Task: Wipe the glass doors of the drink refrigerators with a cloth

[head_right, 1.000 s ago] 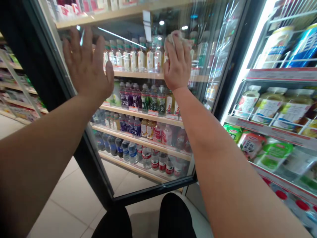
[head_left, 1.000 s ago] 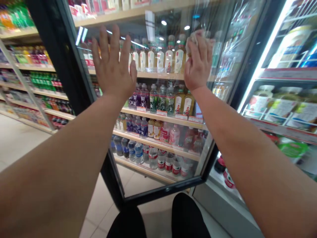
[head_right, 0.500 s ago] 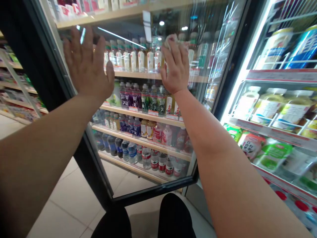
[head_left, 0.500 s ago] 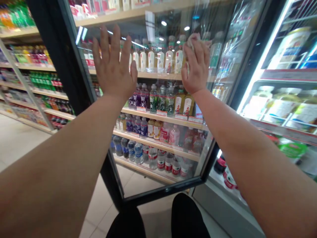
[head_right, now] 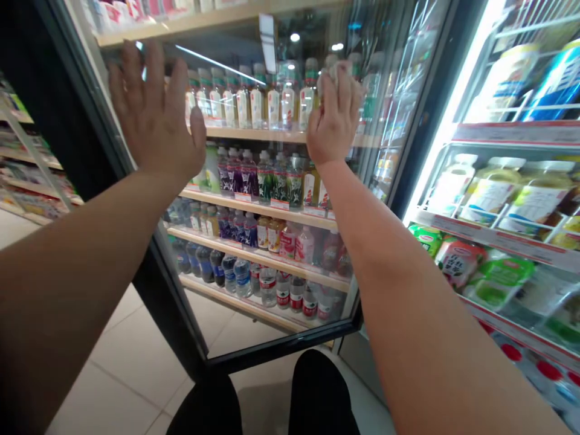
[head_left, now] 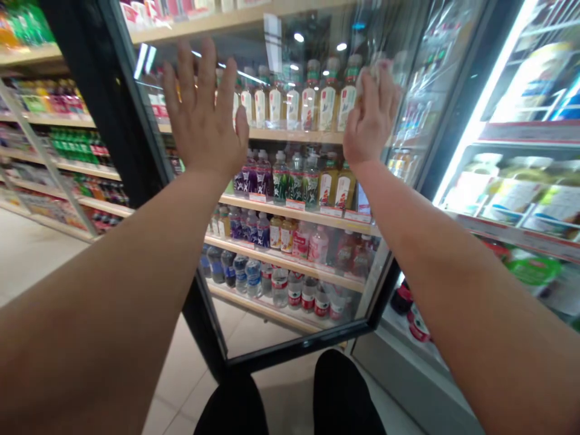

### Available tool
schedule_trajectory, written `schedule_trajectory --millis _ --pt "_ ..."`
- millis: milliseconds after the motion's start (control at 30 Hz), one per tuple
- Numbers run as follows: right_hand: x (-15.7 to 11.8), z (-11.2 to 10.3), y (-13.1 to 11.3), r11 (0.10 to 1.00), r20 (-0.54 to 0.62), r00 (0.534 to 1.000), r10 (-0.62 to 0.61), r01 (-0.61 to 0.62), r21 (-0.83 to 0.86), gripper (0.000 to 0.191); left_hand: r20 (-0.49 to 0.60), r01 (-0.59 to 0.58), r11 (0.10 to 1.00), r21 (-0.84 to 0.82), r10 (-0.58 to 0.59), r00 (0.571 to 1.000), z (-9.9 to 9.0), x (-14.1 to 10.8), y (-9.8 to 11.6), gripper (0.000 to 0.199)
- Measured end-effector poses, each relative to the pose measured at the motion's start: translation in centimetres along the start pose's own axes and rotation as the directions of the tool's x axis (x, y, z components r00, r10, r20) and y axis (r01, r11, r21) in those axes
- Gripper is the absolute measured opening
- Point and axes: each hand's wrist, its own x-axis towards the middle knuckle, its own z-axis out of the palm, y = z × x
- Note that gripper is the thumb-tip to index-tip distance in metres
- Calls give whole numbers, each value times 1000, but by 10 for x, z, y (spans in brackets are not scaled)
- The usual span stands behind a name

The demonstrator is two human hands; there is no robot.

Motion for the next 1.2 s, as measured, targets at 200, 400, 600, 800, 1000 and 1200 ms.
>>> schedule_trajectory --millis 200,400,600,800,1000,1200 --pt "-8 -13 -10 991 124 984 -130 126 41 56 -44 -52 997 -55 50 998 2 -2 -4 72" --pt "2 5 3 989 27 989 145 -145 10 61 -61 -65 998 23 66 996 7 0 -7 76" --pt "-12 -8 -2 992 126 985 -118 111 61 61 -32 -41 998 49 42 999 5 -1 -4 76" --pt "-63 -32 -14 921 334 858 -391 363 144 58 -10 -17 993 118 18 1000 -4 -3 6 73" --pt "-28 -13 23 976 193 958 -213 200 82 57 -51 -44 998 -49 41 998 -3 -3 2 69" --pt "-15 -2 31 998 -3 999 -44 44 49 57 29 -2 997 -71 4 1000 -20 -9 18 64"
